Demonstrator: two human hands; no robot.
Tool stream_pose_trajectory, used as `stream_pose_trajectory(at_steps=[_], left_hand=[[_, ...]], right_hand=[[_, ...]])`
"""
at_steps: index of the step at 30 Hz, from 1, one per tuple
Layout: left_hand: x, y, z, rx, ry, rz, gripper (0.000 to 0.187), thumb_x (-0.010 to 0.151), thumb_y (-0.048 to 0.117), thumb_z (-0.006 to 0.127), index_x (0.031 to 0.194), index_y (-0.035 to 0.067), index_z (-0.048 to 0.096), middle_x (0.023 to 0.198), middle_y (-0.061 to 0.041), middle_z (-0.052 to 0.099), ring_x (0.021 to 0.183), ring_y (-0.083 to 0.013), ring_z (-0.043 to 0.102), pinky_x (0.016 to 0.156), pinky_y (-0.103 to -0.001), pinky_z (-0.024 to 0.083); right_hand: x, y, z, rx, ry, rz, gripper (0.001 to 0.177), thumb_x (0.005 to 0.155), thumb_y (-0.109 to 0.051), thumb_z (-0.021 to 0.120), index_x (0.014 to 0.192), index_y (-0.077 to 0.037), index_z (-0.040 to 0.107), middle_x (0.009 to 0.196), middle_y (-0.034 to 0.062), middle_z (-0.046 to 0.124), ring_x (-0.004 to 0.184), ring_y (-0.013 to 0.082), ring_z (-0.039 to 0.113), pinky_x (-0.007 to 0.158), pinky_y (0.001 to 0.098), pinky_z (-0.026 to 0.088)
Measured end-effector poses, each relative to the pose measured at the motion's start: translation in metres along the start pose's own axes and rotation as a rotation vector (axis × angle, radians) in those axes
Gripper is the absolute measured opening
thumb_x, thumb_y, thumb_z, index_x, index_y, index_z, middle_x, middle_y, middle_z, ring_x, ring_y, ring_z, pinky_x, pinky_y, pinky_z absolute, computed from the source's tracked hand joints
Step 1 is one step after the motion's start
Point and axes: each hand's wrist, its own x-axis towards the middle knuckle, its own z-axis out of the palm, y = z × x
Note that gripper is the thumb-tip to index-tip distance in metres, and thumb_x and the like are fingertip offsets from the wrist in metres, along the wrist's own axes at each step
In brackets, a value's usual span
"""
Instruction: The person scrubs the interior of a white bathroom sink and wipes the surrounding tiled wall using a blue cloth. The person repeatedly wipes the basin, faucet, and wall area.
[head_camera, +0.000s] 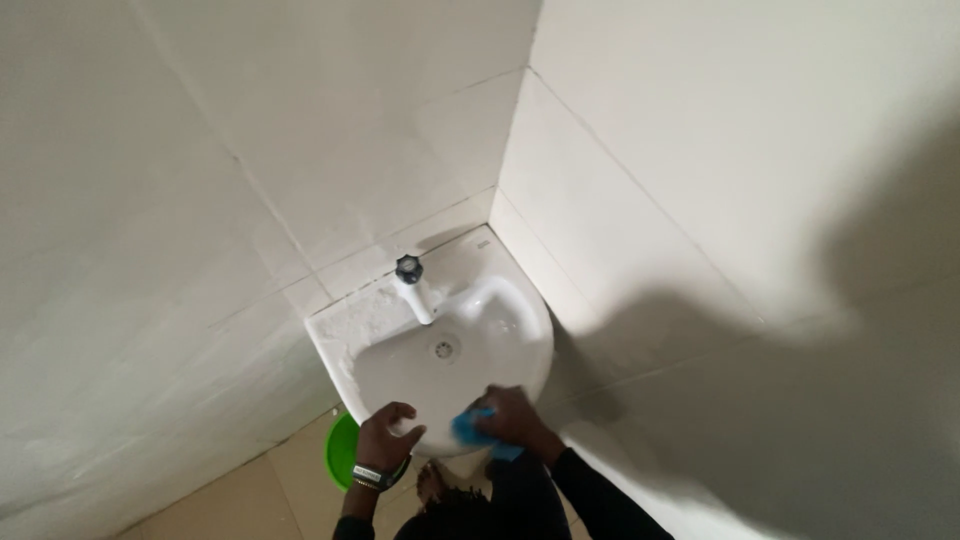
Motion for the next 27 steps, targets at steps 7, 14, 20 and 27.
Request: stream_pose_trajectory(at_steps=[7, 14, 20, 27], left_hand=[[0.011, -0.043, 0.036, 0.204, 0.095, 0.226, 0.012, 0.075, 0.014, 0.074, 0.086, 0.011, 0.074, 0.084, -0.010, 0.072, 0.082, -0.0302, 0.071, 0.076, -0.044, 0.059], [0.021, -0.032, 0.066, 0.403, 0.103, 0.293, 0.015, 0.083, 0.024, 0.071, 0.078, 0.010, 0.069, 0.076, -0.014, 0.071, 0.077, -0.0356, 0.068, 0.073, -0.050, 0.056], [0.016, -0.013, 0.061, 0.410, 0.254, 0.309, 0.011, 0.081, 0.021, 0.071, 0.079, 0.011, 0.070, 0.069, -0.015, 0.069, 0.067, -0.0364, 0.068, 0.064, -0.049, 0.056], [0.015, -0.002, 0.058, 0.379, 0.312, 0.294, 0.018, 0.082, 0.024, 0.071, 0.072, 0.009, 0.067, 0.063, -0.016, 0.067, 0.057, -0.0365, 0.066, 0.056, -0.048, 0.056]], right_hand=[[0.016, 0.001, 0.045, -0.148, 0.121, 0.011, 0.033, 0.087, -0.021, 0.053, 0.108, -0.018, 0.078, 0.103, 0.0118, 0.069, 0.089, 0.0344, 0.065, 0.085, 0.0567, 0.042], [0.007, -0.041, 0.059, -0.111, 0.296, 0.021, 0.027, 0.094, -0.029, 0.057, 0.094, -0.010, 0.076, 0.092, 0.0131, 0.071, 0.084, 0.0359, 0.065, 0.085, 0.0572, 0.042], [0.009, 0.025, 0.022, -0.269, 0.412, -0.004, 0.023, 0.093, -0.024, 0.057, 0.090, -0.012, 0.077, 0.093, 0.0084, 0.075, 0.086, 0.0311, 0.067, 0.086, 0.0543, 0.042], [0.006, 0.011, 0.016, -0.209, 0.473, 0.058, 0.020, 0.090, -0.026, 0.063, 0.090, -0.012, 0.078, 0.093, 0.0075, 0.076, 0.087, 0.0296, 0.068, 0.091, 0.0548, 0.039]])
